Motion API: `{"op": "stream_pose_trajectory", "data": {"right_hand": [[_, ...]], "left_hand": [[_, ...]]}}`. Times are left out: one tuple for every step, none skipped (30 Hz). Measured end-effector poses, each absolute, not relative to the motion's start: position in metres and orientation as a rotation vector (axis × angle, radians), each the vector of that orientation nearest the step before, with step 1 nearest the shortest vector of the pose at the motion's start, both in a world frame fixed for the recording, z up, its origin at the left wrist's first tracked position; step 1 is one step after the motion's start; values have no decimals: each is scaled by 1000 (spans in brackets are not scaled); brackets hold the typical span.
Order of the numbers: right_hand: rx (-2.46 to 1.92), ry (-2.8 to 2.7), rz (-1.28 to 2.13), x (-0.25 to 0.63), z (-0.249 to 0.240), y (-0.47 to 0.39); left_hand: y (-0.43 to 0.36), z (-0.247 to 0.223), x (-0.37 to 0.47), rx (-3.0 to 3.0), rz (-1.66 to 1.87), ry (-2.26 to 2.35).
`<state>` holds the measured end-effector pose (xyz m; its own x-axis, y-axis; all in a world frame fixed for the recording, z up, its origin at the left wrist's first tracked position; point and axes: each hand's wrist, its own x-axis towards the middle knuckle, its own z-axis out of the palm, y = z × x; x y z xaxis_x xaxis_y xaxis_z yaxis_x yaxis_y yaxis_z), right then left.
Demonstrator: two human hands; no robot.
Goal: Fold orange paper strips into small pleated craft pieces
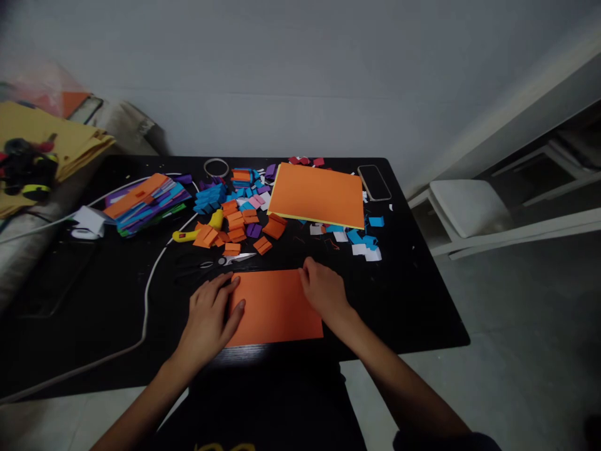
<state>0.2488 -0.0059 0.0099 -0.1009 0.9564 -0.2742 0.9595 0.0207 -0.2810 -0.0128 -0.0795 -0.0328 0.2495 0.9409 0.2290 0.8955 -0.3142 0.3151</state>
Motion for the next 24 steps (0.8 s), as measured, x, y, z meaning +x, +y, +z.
{"op": "stream_pose_trajectory", "data": {"right_hand": [[2117, 2220, -626, 254, 11, -5], [2130, 2203, -623, 258, 12, -5], [2140, 2189, -621, 263, 13, -4], [2151, 2176, -617, 267, 13, -4], [2160, 2165, -614, 270, 14, -3], [2168, 2157, -613, 273, 14, -3], [2175, 2151, -613, 276, 14, -3], [2179, 2148, -615, 278, 14, -2], [2182, 2150, -618, 279, 14, -2], [2183, 2155, -621, 280, 14, -2], [2182, 2164, -623, 280, 14, -1], [2182, 2172, -622, 280, 14, -1], [2183, 2180, -620, 280, 14, -1], [2184, 2189, -617, 279, 15, -1], [2185, 2197, -615, 277, 16, -2], [2180, 2216, -620, 275, 16, -3], [2164, 2254, -634, 272, 17, -5], [2135, 2311, -657, 268, 17, -7], [2090, 2380, -686, 263, 16, -9], [2035, 2453, -716, 258, 15, -12], [1979, 2512, -738, 253, 14, -14], [1935, 2546, -751, 247, 12, -16], [1904, 2563, -759, 243, 9, -18], [1880, 2572, -764, 239, 7, -18]], "left_hand": [[-79, -33, -13, 2387, 574, 1760], [-79, -32, -13, 2388, 573, 1759], [-79, -32, -13, 2388, 571, 1759], [-79, -32, -13, 2388, 568, 1760], [-79, -31, -13, 2389, 565, 1761], [-79, -31, -12, 2389, 563, 1764], [-79, -31, -12, 2389, 561, 1765], [-79, -32, -12, 2387, 560, 1764], [-79, -32, -13, 2382, 561, 1765], [-80, -32, -13, 2375, 563, 1765], [-80, -32, -14, 2364, 568, 1764], [-80, -32, -14, 2350, 577, 1759], [-80, -32, -15, 2332, 593, 1753], [-80, -30, -16, 2309, 616, 1747], [-79, -28, -16, 2284, 647, 1744], [-78, -25, -16, 2256, 683, 1745], [-75, -21, -15, 2227, 714, 1749], [-72, -17, -13, 2198, 720, 1758], [-68, -13, -9, 2173, 702, 1765], [-62, -9, -5, 2148, 642, 1768], [-57, -6, 1, 2123, 542, 1769], [-51, -3, 8, 2112, 478, 1761], [-46, -1, 16, 2105, 427, 1749], [-40, 0, 23, 2097, 378, 1737]]}}
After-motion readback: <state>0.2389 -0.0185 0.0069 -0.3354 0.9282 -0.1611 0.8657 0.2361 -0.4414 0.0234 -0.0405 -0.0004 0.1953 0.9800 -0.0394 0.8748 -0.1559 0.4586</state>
